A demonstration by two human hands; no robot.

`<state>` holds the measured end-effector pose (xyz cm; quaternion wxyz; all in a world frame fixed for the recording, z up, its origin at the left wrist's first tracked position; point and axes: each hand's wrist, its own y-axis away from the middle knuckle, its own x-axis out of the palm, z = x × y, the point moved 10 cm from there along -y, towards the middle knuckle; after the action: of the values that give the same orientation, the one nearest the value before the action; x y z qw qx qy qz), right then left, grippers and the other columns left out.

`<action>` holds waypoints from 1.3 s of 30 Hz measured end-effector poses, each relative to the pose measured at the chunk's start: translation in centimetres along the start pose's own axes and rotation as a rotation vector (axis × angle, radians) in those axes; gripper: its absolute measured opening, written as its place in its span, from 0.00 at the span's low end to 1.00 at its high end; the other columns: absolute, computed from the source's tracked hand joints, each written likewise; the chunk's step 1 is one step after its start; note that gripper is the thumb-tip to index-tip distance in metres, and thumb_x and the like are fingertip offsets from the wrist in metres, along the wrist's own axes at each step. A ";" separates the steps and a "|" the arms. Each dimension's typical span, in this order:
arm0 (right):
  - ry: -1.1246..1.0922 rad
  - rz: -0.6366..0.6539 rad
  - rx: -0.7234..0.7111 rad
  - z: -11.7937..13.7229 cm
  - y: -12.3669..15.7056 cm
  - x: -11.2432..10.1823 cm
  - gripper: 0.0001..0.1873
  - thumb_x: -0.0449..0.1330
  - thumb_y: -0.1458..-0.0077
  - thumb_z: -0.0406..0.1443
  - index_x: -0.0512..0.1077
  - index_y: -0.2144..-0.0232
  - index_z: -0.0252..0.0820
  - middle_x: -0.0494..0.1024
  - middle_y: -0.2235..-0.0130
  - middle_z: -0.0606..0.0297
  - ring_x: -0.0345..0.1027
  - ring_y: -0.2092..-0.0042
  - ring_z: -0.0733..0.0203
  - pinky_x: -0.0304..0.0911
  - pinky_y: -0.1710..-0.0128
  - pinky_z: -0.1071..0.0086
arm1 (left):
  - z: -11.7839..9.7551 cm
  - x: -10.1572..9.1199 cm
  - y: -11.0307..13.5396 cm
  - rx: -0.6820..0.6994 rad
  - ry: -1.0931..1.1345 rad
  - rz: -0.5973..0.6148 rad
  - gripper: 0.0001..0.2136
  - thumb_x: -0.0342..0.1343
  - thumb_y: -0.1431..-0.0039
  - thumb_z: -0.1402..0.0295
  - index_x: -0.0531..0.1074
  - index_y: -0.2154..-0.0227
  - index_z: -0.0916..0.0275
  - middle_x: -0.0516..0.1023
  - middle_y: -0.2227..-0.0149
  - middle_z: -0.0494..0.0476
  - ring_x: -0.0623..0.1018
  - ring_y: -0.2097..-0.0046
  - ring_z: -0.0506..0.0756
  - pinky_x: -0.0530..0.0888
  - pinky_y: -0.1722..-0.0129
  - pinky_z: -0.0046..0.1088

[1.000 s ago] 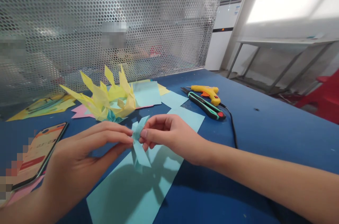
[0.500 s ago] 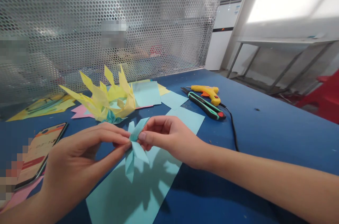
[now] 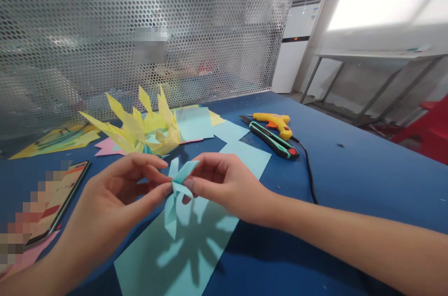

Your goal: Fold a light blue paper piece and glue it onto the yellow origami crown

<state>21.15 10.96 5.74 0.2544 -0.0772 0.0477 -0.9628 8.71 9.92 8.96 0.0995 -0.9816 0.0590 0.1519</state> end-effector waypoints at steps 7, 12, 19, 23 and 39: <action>0.069 -0.001 -0.108 0.8 0.4 0.1 0.05 0.64 0.46 0.36 0.72 0.68 0.41 0.75 0.71 0.67 0.71 0.69 0.67 0.68 0.67 0.73 | 0.1 0.9 0.0 -0.016 0.034 0.088 0.04 0.62 0.51 0.69 0.80 0.72 0.54 0.80 0.70 0.47 0.76 0.68 0.49 0.73 0.68 0.21; 0.179 -0.028 -0.150 1.0 0.6 0.0 0.05 0.64 0.46 0.36 0.72 0.67 0.43 0.75 0.71 0.66 0.71 0.68 0.64 0.68 0.66 0.71 | 0.4 0.8 0.0 -0.059 0.145 0.066 0.07 0.62 0.54 0.73 0.81 0.77 0.52 0.80 0.73 0.47 0.76 0.70 0.49 0.72 0.72 0.18; 0.148 -0.091 -0.117 1.0 0.3 -0.8 0.06 0.65 0.48 0.37 0.71 0.70 0.42 0.74 0.73 0.68 0.70 0.70 0.64 0.68 0.67 0.71 | -0.5 0.7 -0.5 0.026 0.080 0.094 0.09 0.65 0.54 0.71 0.82 0.71 0.48 0.81 0.67 0.48 0.78 0.67 0.50 0.74 0.70 0.18; 0.090 -0.070 -0.128 1.2 0.3 -0.6 0.05 0.65 0.49 0.35 0.71 0.70 0.42 0.75 0.72 0.68 0.70 0.69 0.66 0.67 0.67 0.73 | -0.6 0.7 -0.6 0.063 0.052 0.102 0.12 0.68 0.57 0.73 0.81 0.70 0.46 0.80 0.67 0.45 0.78 0.66 0.49 0.74 0.69 0.15; 0.199 0.061 -0.291 2.5 1.0 1.0 0.01 0.61 0.45 0.31 0.71 0.69 0.40 0.75 0.70 0.65 0.69 0.68 0.67 0.68 0.67 0.75 | -4.4 0.4 1.4 0.524 -0.154 0.072 0.05 0.67 0.52 0.73 0.79 0.74 0.56 0.76 0.73 0.47 0.75 0.74 0.46 0.72 0.75 0.17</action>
<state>21.18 9.45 8.22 0.2638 -0.0163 0.2140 -0.9404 10.19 7.55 12.70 0.3487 -0.9052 0.1235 0.2092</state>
